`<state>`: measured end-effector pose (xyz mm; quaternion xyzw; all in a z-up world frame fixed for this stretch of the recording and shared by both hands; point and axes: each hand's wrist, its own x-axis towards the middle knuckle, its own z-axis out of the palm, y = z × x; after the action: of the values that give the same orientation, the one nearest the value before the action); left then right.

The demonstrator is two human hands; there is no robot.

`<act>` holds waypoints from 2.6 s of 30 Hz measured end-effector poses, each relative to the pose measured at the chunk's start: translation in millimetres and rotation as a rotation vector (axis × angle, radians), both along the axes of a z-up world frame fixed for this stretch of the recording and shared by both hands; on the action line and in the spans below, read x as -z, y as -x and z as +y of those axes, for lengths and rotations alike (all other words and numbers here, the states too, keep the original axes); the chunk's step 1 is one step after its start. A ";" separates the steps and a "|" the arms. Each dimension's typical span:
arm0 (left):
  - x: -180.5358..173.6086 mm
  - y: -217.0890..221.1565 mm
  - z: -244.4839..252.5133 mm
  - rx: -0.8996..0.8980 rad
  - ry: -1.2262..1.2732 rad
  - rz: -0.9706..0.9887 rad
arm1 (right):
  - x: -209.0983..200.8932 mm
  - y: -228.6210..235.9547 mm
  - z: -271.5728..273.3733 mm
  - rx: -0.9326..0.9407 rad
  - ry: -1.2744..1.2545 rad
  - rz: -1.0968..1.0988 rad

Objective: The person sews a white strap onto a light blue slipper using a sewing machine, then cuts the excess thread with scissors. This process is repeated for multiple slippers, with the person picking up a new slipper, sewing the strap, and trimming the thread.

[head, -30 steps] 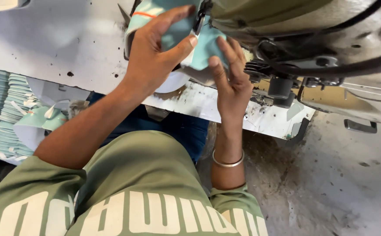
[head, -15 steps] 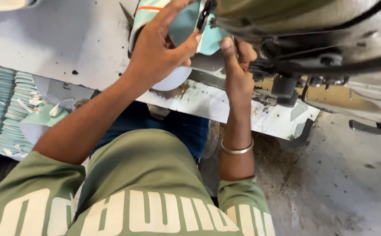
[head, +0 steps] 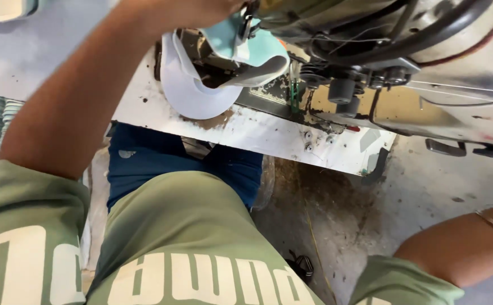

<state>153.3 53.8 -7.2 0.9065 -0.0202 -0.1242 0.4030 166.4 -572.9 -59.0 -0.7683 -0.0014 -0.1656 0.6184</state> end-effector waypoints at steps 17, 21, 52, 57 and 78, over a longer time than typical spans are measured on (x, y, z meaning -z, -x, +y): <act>33.9 84.6 -63.1 -0.613 0.852 -0.670 | -50.4 89.8 351.3 -0.162 0.228 -0.104; 34.8 88.9 -59.8 -0.595 0.833 -0.694 | -115.6 79.1 404.9 -0.618 0.627 -0.246; 35.9 131.2 -92.5 -0.708 0.835 -0.366 | -8.3 99.2 360.4 -0.205 -0.268 -0.292; 6.4 175.3 -79.0 -0.324 0.476 -0.726 | 20.3 143.3 382.6 -0.596 0.431 -0.034; 48.1 244.8 7.2 -0.702 0.663 -0.505 | -10.0 224.7 308.5 -0.975 -0.086 0.840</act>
<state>-91.6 61.0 -55.3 0.6847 0.1493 0.2526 0.6672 -58.3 -264.4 -49.0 -0.6534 -0.1017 0.4494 0.6006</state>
